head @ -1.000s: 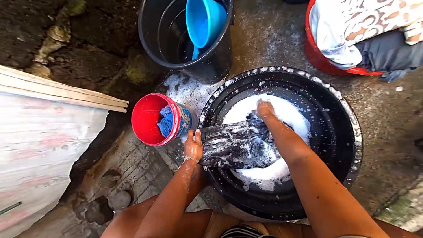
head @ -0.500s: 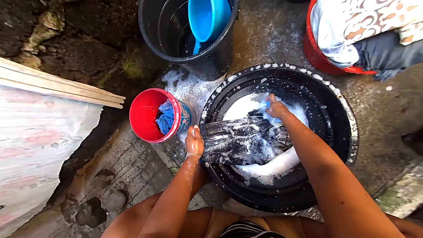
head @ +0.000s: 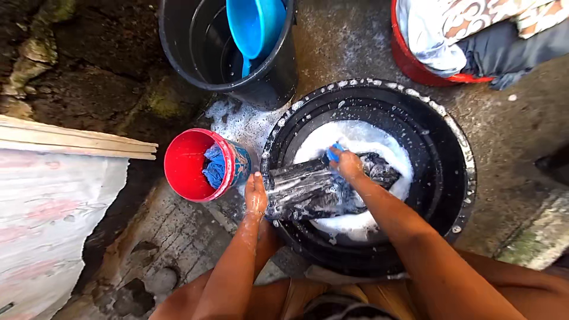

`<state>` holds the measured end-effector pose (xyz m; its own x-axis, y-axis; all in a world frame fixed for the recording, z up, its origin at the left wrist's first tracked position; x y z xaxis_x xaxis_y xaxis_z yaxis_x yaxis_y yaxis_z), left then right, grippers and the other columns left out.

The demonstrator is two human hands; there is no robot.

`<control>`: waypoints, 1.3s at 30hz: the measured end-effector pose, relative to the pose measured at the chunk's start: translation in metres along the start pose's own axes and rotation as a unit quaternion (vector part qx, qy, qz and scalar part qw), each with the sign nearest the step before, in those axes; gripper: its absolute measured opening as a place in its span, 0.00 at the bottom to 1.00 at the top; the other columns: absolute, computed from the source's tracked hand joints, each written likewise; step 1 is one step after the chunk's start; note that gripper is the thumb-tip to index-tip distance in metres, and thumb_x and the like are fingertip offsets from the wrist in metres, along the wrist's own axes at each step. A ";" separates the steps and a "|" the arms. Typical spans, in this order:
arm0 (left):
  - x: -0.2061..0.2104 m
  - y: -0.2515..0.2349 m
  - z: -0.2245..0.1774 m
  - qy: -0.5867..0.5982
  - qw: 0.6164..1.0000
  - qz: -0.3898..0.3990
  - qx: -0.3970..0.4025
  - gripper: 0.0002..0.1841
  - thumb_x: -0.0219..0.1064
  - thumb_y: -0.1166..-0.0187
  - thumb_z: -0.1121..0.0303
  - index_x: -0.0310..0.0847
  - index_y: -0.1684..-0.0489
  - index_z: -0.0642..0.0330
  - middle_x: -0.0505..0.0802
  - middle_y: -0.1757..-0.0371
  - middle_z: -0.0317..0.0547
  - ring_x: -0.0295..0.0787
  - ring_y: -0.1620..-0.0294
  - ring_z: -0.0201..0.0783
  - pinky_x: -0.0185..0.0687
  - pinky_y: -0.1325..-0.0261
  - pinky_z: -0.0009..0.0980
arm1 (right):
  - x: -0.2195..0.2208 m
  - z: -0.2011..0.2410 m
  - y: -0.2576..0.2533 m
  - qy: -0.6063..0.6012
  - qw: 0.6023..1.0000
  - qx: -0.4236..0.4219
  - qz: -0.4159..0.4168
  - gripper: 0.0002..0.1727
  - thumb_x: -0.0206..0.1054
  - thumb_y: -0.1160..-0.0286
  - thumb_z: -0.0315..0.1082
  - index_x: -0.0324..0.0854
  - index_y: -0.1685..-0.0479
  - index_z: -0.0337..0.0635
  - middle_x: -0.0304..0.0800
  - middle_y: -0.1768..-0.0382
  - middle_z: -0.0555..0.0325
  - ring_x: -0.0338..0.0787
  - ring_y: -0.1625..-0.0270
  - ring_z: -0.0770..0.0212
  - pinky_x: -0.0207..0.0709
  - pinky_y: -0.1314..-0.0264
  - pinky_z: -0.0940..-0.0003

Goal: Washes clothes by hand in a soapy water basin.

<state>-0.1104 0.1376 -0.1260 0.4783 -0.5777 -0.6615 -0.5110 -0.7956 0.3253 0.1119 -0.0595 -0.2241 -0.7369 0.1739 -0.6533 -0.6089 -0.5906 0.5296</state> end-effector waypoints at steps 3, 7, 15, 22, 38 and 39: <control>0.000 0.001 0.001 0.026 1.000 0.005 0.003 0.25 0.43 0.05 0.61 0.73 0.29 0.75 0.87 0.40 0.65 0.84 0.37 0.45 0.75 0.28 0.43 | 0.011 0.113 0.052 -0.148 0.983 -0.098 -0.052 0.35 0.74 0.28 0.40 0.74 0.15 0.55 0.85 0.32 0.35 0.88 0.35 0.34 0.81 0.35 0.33; -0.001 0.006 0.002 0.063 0.998 -0.002 -0.019 0.22 0.46 0.06 0.66 0.71 0.28 0.77 0.86 0.37 0.65 0.84 0.36 0.42 0.75 0.27 0.39 | 0.052 0.135 0.072 -0.133 0.970 -0.201 -0.021 0.31 0.69 0.22 0.40 0.75 0.15 0.61 0.86 0.31 0.36 0.93 0.42 0.35 0.84 0.45 0.32; 0.001 0.002 -0.008 0.047 0.999 -0.004 0.002 0.23 0.44 0.05 0.65 0.71 0.27 0.76 0.86 0.35 0.66 0.83 0.33 0.41 0.73 0.25 0.36 | 0.018 0.130 0.064 -0.146 0.984 -0.098 -0.029 0.36 0.74 0.29 0.42 0.73 0.15 0.53 0.86 0.33 0.36 0.88 0.35 0.34 0.80 0.34 0.33; -0.003 -0.004 -0.016 -0.055 0.998 0.011 0.021 0.28 0.38 0.04 0.62 0.64 0.20 0.79 0.75 0.20 0.74 0.69 0.15 0.53 0.55 0.11 0.42 | 0.003 -0.010 -0.006 -0.017 1.000 -0.017 -0.018 0.33 0.66 0.20 0.41 0.69 0.12 0.54 0.79 0.27 0.29 0.85 0.33 0.25 0.76 0.38 0.22; 0.197 0.027 -0.110 -0.367 0.865 0.319 0.121 0.28 0.62 0.15 0.47 0.82 0.33 0.63 0.90 0.38 0.65 0.85 0.32 0.63 0.76 0.28 0.64 | -0.137 -0.086 0.062 -0.393 0.918 0.043 0.020 0.16 0.56 0.12 0.26 0.78 0.31 0.39 0.94 0.46 0.47 0.95 0.58 0.54 0.89 0.53 0.56; 0.192 0.054 -0.116 -0.363 0.849 0.351 0.157 0.26 0.59 0.13 0.48 0.83 0.34 0.62 0.91 0.40 0.62 0.87 0.34 0.60 0.77 0.30 0.64 | -0.138 -0.083 0.057 -0.288 0.957 0.018 0.029 0.16 0.57 0.13 0.26 0.81 0.31 0.41 0.91 0.39 0.46 0.95 0.52 0.50 0.88 0.47 0.50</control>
<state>0.0368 -0.0380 -0.1572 -0.5314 -0.5336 -0.6579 -0.7074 -0.1479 0.6912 0.2035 -0.1827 -0.1493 -0.8035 0.5526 -0.2213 -0.5635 -0.5864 0.5819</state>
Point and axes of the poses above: each hand's wrist, its own y-axis away from the middle knuckle, its own x-axis out of the palm, z = x × y, the point moved 4 cm from there along -y, towards the middle knuckle
